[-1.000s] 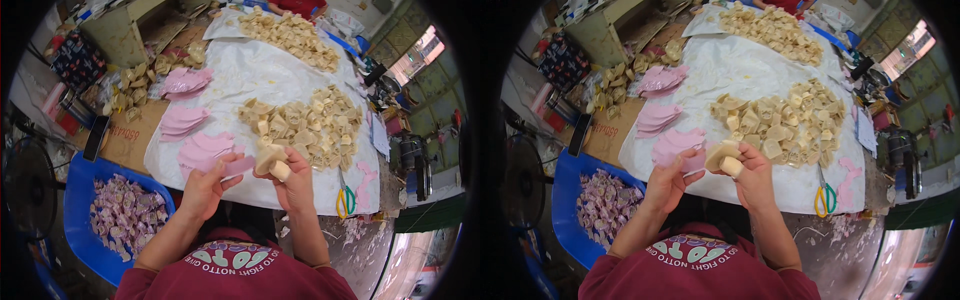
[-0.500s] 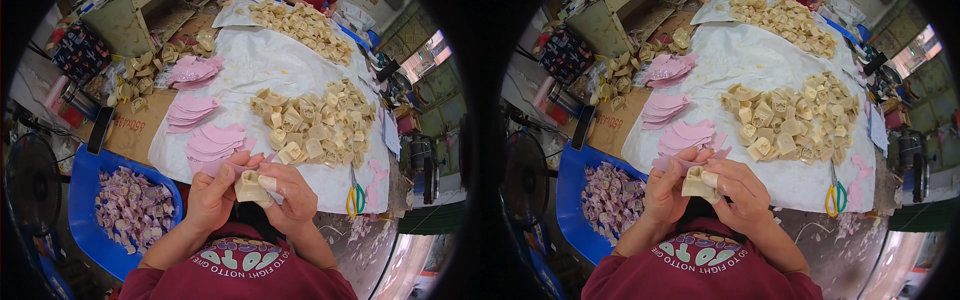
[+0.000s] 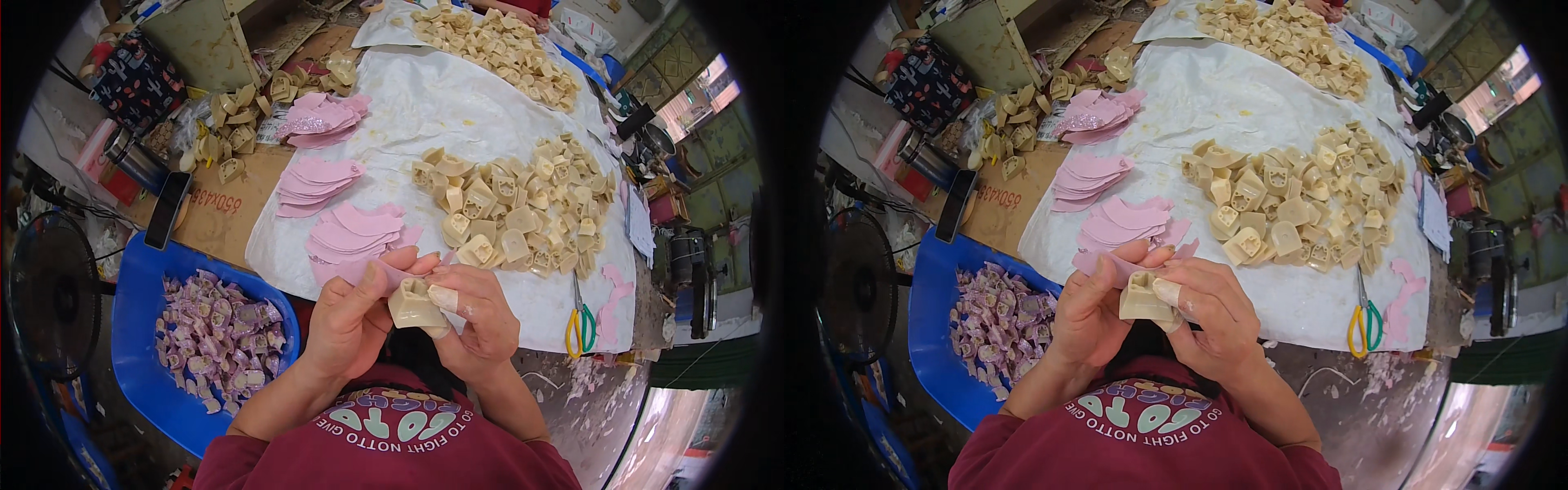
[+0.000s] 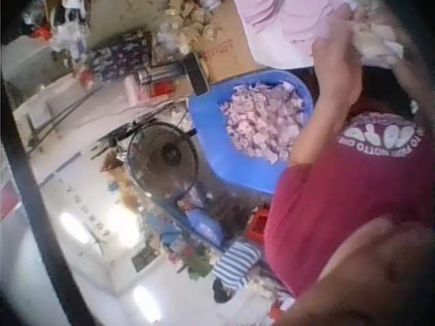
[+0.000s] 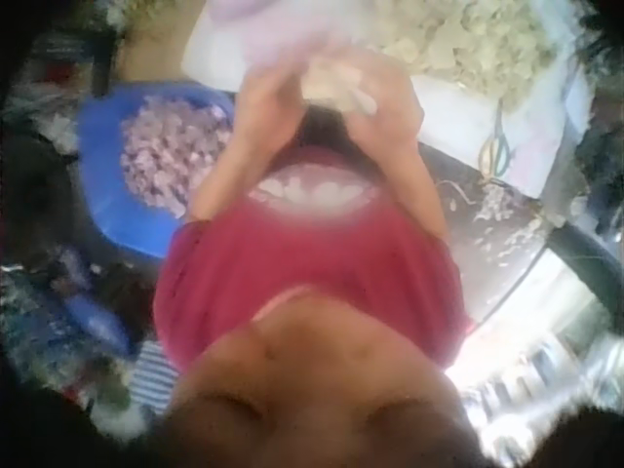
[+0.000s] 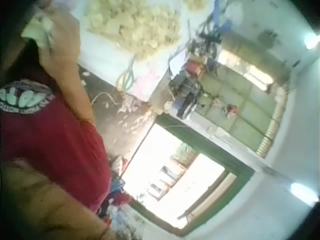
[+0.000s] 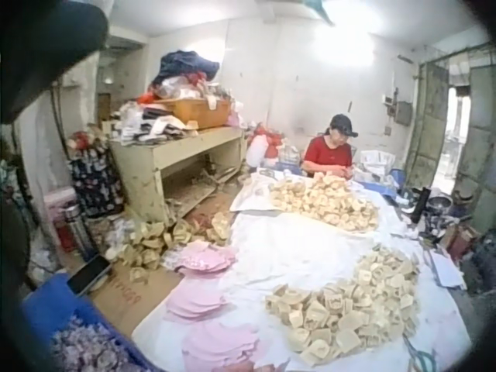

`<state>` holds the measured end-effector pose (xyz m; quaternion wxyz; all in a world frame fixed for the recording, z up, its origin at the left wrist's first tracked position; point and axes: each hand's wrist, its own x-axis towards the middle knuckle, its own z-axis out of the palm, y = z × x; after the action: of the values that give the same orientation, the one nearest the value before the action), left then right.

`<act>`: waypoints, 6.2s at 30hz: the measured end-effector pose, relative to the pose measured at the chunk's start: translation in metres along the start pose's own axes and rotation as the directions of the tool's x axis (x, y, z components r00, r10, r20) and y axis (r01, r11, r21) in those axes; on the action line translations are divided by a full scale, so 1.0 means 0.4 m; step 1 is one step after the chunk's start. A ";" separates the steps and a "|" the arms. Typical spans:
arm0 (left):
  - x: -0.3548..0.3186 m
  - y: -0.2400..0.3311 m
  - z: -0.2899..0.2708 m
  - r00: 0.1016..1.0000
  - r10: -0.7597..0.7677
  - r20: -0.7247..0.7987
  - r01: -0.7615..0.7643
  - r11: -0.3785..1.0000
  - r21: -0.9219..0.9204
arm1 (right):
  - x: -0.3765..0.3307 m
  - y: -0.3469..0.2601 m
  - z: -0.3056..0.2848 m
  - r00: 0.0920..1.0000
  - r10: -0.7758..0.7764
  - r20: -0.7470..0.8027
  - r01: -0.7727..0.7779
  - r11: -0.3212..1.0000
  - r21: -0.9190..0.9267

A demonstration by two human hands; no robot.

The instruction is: The person wraps small, white, cylindrical items with pink, glittery paper. They pick up a white item and a pink wrapper, fold the paper around the item, and place the finished wrapped unit into a blue bin. The process is repeated continuously throughout the clip.

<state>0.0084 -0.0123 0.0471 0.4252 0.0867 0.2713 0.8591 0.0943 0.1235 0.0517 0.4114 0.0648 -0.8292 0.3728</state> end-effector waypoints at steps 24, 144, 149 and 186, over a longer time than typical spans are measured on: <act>0.018 -0.007 -0.018 0.999 0.047 0.004 -0.020 0.334 0.942 | 0.011 0.030 -0.029 0.928 0.130 0.349 0.041 0.895 -0.444; 0.035 -0.041 -0.050 0.975 0.188 0.118 -0.218 0.709 0.670 | 0.019 0.050 -0.051 0.874 0.313 0.372 -0.317 0.947 -0.052; 0.038 -0.016 -0.052 0.993 0.048 0.112 -0.117 0.628 0.770 | -0.012 0.064 -0.035 0.865 0.375 0.334 -0.419 0.905 0.068; 0.053 -0.037 0.039 0.979 0.192 -0.068 -0.142 0.883 0.447 | -0.006 0.033 0.066 0.699 0.578 0.420 -0.602 0.160 0.782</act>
<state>0.0115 0.0175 0.0503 0.3034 0.1561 0.4728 0.8124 0.0736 0.1148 0.0325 0.1256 -0.0542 -0.4677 0.8733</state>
